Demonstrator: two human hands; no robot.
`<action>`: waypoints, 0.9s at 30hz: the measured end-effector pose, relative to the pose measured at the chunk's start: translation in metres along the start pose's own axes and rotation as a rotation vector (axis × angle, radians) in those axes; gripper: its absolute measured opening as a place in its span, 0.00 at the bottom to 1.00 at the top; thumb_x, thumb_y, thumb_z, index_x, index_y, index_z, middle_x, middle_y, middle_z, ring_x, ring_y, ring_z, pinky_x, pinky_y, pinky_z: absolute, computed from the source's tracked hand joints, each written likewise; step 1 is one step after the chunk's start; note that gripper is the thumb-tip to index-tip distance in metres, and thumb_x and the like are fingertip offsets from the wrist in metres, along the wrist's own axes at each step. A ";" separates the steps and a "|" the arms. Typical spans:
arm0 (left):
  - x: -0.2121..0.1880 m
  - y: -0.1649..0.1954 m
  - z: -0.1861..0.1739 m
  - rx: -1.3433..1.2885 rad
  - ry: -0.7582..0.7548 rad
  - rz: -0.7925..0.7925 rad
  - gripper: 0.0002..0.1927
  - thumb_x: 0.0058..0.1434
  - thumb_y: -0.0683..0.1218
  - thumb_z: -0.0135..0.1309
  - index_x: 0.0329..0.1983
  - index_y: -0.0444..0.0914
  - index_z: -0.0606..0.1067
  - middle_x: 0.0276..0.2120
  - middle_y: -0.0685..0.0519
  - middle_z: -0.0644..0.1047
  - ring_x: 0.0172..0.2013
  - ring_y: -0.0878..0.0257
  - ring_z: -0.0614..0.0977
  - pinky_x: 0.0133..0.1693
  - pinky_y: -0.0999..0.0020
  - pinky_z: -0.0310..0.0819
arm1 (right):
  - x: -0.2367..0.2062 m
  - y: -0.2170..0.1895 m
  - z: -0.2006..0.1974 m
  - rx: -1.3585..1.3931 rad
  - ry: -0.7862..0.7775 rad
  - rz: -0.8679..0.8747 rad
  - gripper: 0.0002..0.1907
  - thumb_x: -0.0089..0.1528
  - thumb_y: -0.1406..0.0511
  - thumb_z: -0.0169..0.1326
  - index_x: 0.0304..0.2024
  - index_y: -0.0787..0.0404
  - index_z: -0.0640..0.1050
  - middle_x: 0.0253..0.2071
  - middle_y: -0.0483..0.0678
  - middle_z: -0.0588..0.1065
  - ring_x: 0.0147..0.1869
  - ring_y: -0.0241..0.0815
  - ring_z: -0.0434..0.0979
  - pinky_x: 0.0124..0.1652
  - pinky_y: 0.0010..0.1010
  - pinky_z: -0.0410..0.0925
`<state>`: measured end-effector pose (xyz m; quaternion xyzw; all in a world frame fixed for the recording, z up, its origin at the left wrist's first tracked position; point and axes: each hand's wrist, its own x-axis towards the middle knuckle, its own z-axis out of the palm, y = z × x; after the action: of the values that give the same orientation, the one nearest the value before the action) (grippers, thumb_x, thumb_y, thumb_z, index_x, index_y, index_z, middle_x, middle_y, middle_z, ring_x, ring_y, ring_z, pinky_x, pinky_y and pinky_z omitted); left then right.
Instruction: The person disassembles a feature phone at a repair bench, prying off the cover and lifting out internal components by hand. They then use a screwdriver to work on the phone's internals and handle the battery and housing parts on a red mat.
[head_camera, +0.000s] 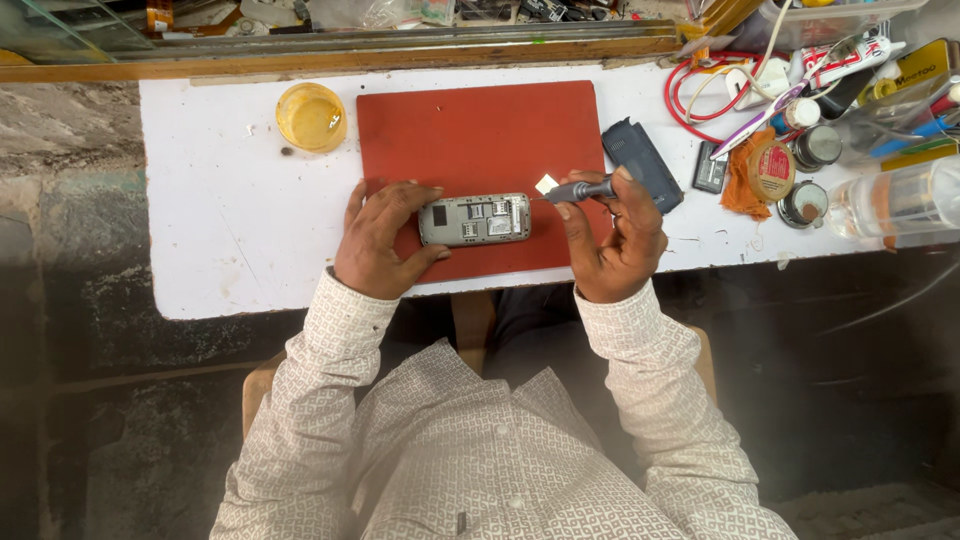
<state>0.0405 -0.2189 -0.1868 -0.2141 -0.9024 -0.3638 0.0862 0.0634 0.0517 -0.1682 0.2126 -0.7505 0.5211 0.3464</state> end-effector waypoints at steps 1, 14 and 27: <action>0.000 0.000 0.000 0.002 -0.001 0.002 0.38 0.46 0.50 0.74 0.61 0.45 0.73 0.57 0.54 0.78 0.63 0.54 0.75 0.69 0.39 0.49 | 0.000 0.001 0.002 0.004 -0.006 0.000 0.34 0.68 0.80 0.59 0.70 0.55 0.61 0.54 0.56 0.76 0.56 0.49 0.82 0.56 0.39 0.79; -0.001 0.002 0.001 0.006 0.000 0.001 0.39 0.46 0.51 0.74 0.62 0.46 0.73 0.57 0.55 0.78 0.62 0.55 0.75 0.69 0.38 0.48 | -0.002 0.011 0.006 -0.029 -0.066 0.032 0.33 0.69 0.78 0.60 0.71 0.55 0.62 0.53 0.56 0.77 0.59 0.46 0.82 0.58 0.35 0.78; 0.001 0.006 -0.001 -0.035 -0.009 -0.023 0.37 0.46 0.49 0.74 0.61 0.45 0.72 0.55 0.57 0.79 0.61 0.58 0.76 0.70 0.38 0.48 | 0.037 0.000 -0.001 -0.259 -0.180 -0.141 0.31 0.59 0.74 0.66 0.62 0.58 0.70 0.53 0.54 0.76 0.58 0.57 0.78 0.63 0.41 0.70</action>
<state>0.0422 -0.2156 -0.1823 -0.2068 -0.8987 -0.3795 0.0743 0.0391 0.0539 -0.1407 0.2640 -0.8226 0.3733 0.3382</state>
